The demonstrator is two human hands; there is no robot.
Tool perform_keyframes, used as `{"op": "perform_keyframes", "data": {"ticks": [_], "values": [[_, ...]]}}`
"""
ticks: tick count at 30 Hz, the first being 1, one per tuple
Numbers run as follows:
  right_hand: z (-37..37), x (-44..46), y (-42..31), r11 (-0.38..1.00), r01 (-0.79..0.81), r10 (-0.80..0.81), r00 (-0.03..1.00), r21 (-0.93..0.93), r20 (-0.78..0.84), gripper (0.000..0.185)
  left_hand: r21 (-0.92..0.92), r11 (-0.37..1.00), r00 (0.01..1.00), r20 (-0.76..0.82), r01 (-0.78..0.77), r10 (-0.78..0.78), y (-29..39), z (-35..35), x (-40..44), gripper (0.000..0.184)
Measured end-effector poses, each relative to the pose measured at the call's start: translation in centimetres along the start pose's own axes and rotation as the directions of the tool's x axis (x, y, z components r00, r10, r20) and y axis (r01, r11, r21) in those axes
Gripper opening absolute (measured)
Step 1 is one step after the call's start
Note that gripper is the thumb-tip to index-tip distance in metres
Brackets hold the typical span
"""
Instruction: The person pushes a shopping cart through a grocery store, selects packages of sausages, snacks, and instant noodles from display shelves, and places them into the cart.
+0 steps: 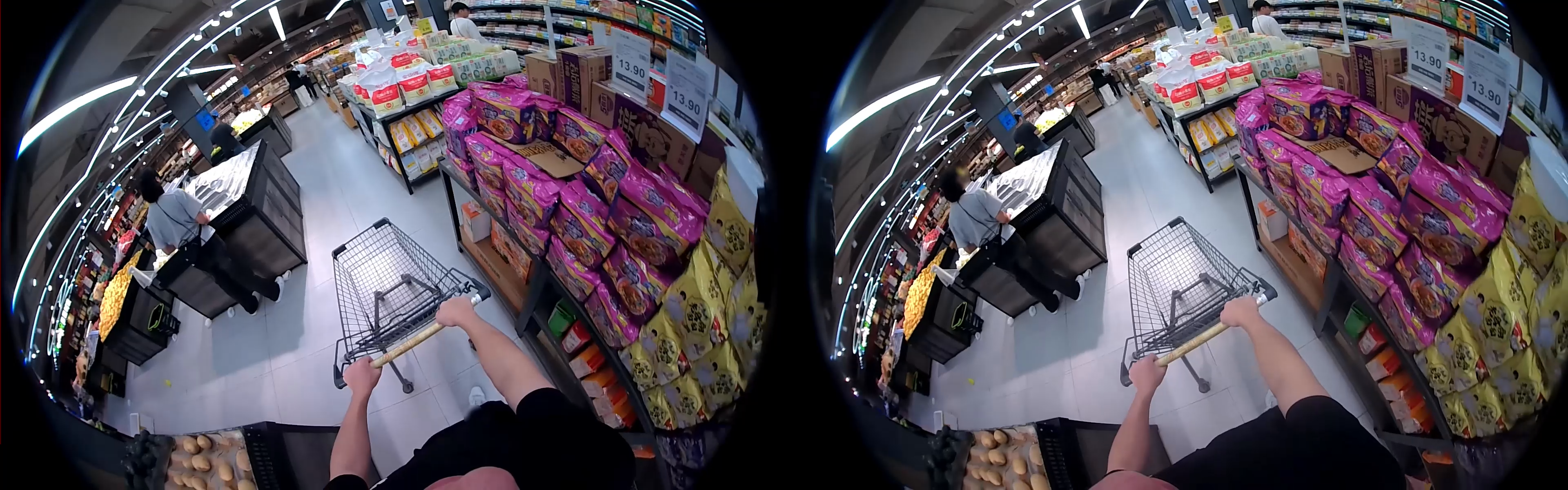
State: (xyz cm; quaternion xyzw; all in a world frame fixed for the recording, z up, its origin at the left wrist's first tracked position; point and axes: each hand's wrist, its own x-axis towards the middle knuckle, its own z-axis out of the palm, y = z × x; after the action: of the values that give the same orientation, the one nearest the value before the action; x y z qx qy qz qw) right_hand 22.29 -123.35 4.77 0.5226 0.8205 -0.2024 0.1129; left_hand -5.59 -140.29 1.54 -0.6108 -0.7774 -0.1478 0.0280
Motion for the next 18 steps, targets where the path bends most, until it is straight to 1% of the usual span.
{"op": "perform_keyframes", "data": {"ticks": [2, 3, 5, 6, 7, 8, 9, 10, 14, 16, 17, 18], "values": [[1.4, -2.6, -0.1, 0.998, -0.059, 0.059, 0.998, 0.001, -0.011, 0.037, -0.003, 1.0, 0.997, 0.069, 0.022, -0.022, 0.7, -1.1, -2.3, 0.021], [2.2, -4.3, -0.5, 0.998, -0.063, 0.063, 0.998, 0.006, -0.003, 0.037, -0.013, 1.0, 0.997, 0.069, 0.017, -0.016, 0.5, -1.1, -3.8, 0.021], [3.2, -7.8, -0.7, 0.998, -0.054, 0.052, 0.995, -0.013, -0.085, 0.037, -0.015, 1.0, 0.997, 0.077, -0.009, 0.01, 0.3, -1.8, -6.2, 0.021], [3.8, -9.5, -0.6, 0.997, -0.071, 0.069, 0.995, -0.02, -0.075, 0.037, -0.018, 1.0, 0.996, 0.088, -0.02, 0.021, 0.6, -2.2, -7.5, 0.021], [4.8, -11.2, -0.9, 0.996, -0.089, 0.089, 0.988, 0.006, -0.124, 0.037, 0.003, 1.0, 0.995, 0.102, 0.003, -0.003, 0.9, -2.4, -8.8, 0.02], [5.7, -12.9, -1.1, 0.994, -0.105, 0.109, 0.979, 0.033, -0.17, 0.037, -0.006, 0.999, 0.998, 0.056, -0.036, 0.036, 0.7, -2.3, -10.4, 0.02], [6.5, -14.5, -1.1, 0.997, -0.078, 0.081, 0.979, 0.023, -0.186, 0.04, -0.019, 0.999, 0.998, 0.049, -0.042, 0.042, 1.0, -2.8, -11.9, 0.019], [7.2, -16.1, -1.3, 0.996, -0.09, 0.092, 0.982, 0.02, -0.167, 0.04, -0.026, 0.998, 0.998, 0.041, -0.049, 0.05, 1.1, -3.6, -13.4, 0.019], [9.8, -22.3, -2.2, 0.988, -0.141, 0.149, 0.973, 0.059, -0.178, 0.045, -0.033, 0.996, 0.995, 0.042, -0.085, 0.086, 1.5, -5.0, -19.1, 0.015], [10.4, -25.9, -2.8, 0.991, -0.119, 0.126, 0.982, 0.062, -0.137, 0.045, -0.021, 0.994, 0.994, 0.017, -0.109, 0.109, 1.5, -5.8, -21.9, 0.014], [11.0, -27.4, -3.2, 0.989, -0.127, 0.136, 0.984, 0.08, -0.117, 0.041, -0.043, 0.991, 0.992, -0.005, -0.129, 0.129, 1.4, -6.1, -23.3, 0.014], [11.3, -28.9, -3.6, 0.985, -0.138, 0.144, 0.988, 0.099, -0.057, 0.036, -0.014, 0.991, 0.991, 0.028, -0.131, 0.131, 1.1, -6.2, -24.4, 0.013]]}}
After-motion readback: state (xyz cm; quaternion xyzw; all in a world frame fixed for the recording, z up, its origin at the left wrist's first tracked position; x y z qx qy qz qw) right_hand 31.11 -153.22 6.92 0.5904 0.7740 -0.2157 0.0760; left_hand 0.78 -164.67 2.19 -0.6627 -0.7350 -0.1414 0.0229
